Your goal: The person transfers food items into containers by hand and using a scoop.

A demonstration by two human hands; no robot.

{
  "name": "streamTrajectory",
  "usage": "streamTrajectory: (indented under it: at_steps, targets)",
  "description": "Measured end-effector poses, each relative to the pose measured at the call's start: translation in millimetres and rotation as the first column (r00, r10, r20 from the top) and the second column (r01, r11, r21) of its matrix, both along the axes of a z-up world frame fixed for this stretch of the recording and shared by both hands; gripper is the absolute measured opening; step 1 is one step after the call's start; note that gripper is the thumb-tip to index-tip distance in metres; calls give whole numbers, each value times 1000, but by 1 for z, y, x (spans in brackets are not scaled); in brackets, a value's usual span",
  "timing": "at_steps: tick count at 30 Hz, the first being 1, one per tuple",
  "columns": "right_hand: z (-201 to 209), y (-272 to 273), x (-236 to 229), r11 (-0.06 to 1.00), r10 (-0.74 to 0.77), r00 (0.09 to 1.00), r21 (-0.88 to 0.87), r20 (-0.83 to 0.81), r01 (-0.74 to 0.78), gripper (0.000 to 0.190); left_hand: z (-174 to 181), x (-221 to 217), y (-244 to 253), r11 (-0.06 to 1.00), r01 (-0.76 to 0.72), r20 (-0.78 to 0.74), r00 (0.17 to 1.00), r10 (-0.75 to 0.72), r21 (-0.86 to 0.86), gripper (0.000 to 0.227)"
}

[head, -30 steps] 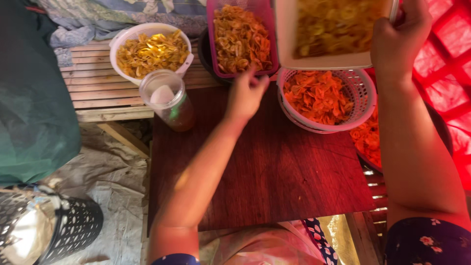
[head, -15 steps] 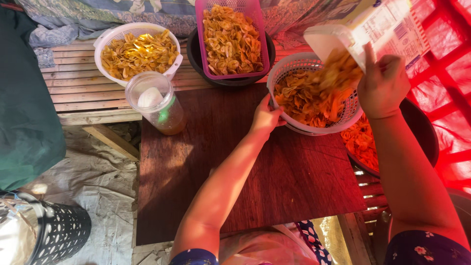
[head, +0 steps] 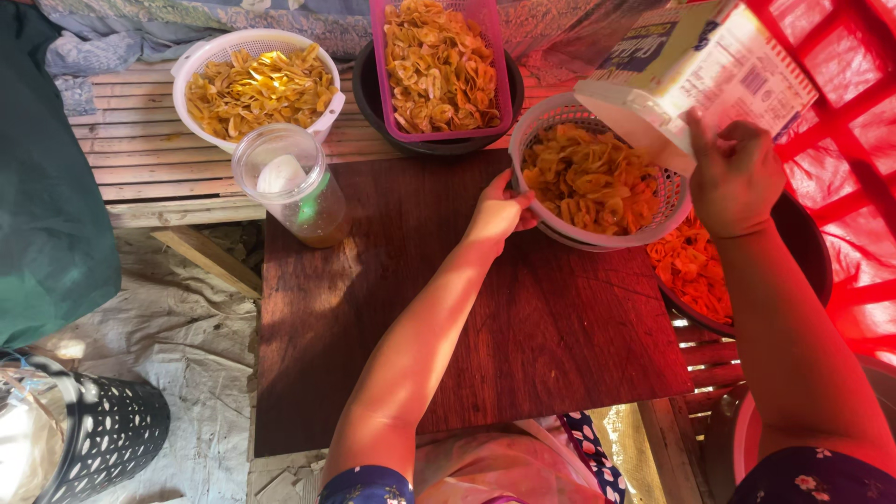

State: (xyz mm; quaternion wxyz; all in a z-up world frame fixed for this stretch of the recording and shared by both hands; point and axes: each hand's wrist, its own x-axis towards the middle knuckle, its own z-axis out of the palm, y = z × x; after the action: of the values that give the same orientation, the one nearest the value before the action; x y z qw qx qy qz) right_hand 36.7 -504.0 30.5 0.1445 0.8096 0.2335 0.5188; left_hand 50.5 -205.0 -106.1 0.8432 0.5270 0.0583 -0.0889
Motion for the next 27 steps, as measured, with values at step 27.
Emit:
streamTrajectory:
  at_steps: [27]
  targets:
    - [-9,-24,-6,993,112,993,31,-25,-112,47,-24,13,-1,991,-52,45,998,47,121,62]
